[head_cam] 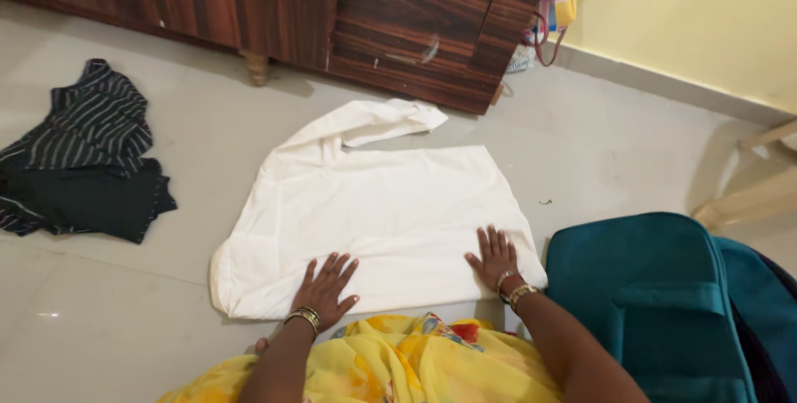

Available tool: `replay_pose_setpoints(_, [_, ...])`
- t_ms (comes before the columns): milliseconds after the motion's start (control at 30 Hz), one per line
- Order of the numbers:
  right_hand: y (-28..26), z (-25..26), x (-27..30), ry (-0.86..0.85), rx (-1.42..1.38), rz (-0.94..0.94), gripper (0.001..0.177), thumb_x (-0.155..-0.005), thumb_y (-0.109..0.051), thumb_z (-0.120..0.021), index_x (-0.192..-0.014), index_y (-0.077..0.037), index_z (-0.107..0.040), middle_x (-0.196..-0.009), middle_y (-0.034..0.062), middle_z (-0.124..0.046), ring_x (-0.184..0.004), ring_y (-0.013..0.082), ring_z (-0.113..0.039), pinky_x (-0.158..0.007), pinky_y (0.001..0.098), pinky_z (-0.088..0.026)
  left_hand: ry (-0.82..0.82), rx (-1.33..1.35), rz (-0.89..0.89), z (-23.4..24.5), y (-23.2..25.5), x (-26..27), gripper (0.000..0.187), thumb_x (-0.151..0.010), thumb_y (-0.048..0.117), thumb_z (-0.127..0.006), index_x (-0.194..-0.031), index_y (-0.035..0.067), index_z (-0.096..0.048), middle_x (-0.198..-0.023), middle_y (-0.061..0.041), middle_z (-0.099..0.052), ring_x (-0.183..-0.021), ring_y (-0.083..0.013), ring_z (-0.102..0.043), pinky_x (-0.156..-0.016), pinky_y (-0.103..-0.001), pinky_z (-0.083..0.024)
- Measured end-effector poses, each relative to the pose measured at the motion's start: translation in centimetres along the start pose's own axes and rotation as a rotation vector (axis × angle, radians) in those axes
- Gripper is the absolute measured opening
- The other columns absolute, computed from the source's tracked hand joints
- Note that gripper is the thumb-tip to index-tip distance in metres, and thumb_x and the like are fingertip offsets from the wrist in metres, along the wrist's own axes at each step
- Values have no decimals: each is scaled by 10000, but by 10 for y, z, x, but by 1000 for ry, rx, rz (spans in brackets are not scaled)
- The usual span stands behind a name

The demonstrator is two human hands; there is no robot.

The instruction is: The person buttons a white shirt and then folds it by bringing the sides and sleeves together on the floor before smoothing it out.

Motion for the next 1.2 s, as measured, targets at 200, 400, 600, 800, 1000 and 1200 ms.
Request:
replay_pose_setpoints(200, [-12,18,-21,-76,-8,-84,896,-921,-767,-259,-1636,-279,-25,-1714,90,10,-1568,320,3,-1219,515,-31,-27,64,-19,8,0,7,772,-1010,600,-310,-1636,236,-43,-1718,-8,-37,-1576,-226,-7,-1251,-537,30])
replay_pose_setpoints(400, [-109,109,-165,298,-1327,-2,672,-934,-416,-717,-1509,-114,-541,-1380,255,-644,-1228,412,-607,-1049,538,-516,-26,133,-51,6,-3,4,802,-994,603,-338,-1638,212,-61,-1722,-35,-52,-1578,-254,-1,-1237,-574,58])
replay_pose_setpoints(600, [-246,199,-246,-164,-2035,-268,730,-951,-562,-562,-1575,-215,-409,-1623,193,-264,-1422,394,-390,-1116,543,-406,-25,202,-70,2,-7,0,821,-976,604,-367,-1634,203,-84,-1713,-37,-73,-1577,-268,-1,-1232,-582,55])
replay_pose_setpoints(800, [-257,194,-270,-35,-2359,53,698,-1044,-540,-495,-1537,-53,-413,-1689,129,-264,-1514,310,-245,-1212,526,-294,59,255,-96,-7,-12,1,810,-989,606,-349,-1646,202,-102,-1720,-34,-87,-1583,-274,1,-1233,-591,62])
replay_pose_setpoints(1000, [-207,112,-114,-262,-2021,422,646,-976,-406,-549,-1526,-96,-415,-1667,60,-313,-1531,249,-265,-1182,501,-311,37,182,-71,-11,-12,0,816,-976,619,-343,-1640,227,-76,-1719,-12,-61,-1577,-255,18,-1233,-583,63])
replay_pose_setpoints(1200, [-124,34,-32,-309,-1148,104,411,-910,-251,-768,-1280,-73,-737,-1082,105,-772,-931,149,-658,-864,323,-559,105,118,-72,-14,-10,0,802,-986,610,-344,-1630,227,-60,-1717,-16,-48,-1565,-253,21,-1222,-579,63])
Point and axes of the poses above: each hand's wrist, its own x-axis away from the middle knuckle, its own z-axis out of the back of the hand, y = z × x, the point moved 5 cm from there along -x, towards the middle knuckle
